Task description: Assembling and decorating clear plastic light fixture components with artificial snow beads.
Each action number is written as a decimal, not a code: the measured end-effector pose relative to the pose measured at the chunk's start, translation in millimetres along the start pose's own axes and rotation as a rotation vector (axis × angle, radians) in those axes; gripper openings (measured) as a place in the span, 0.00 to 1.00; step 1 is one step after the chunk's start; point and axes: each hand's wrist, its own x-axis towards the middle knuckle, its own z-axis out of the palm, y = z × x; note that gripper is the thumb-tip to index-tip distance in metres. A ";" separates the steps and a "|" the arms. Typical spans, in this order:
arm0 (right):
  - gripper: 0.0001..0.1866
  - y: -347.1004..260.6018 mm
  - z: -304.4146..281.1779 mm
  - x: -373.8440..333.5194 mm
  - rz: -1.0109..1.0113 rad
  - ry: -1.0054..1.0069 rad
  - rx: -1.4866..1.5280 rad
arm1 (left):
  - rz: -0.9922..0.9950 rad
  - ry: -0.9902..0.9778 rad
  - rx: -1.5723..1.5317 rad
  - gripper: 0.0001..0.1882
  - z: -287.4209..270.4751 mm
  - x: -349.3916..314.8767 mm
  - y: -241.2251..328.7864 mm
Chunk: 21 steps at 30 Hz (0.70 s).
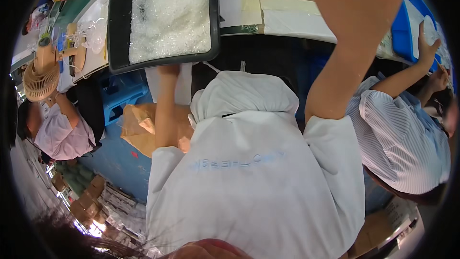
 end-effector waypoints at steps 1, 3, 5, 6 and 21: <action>0.05 2.4 2.0 0.4 0.056 0.075 0.075 | -0.079 0.092 0.039 0.20 2.8 3.7 2.0; 0.04 3.4 2.2 -1.5 0.130 0.133 0.141 | -0.159 0.144 -0.004 0.21 13.1 11.8 16.3; 0.03 2.8 1.9 -2.2 0.134 0.072 -0.033 | -0.120 -0.036 -0.219 0.22 22.5 28.8 40.6; 0.02 3.9 1.4 -0.8 0.127 0.069 -0.100 | 0.148 0.024 -0.135 0.24 17.4 39.8 47.6; 0.09 28.4 -29.6 -16.0 0.049 -0.361 -0.124 | 0.381 0.208 0.201 0.27 9.8 110.8 106.4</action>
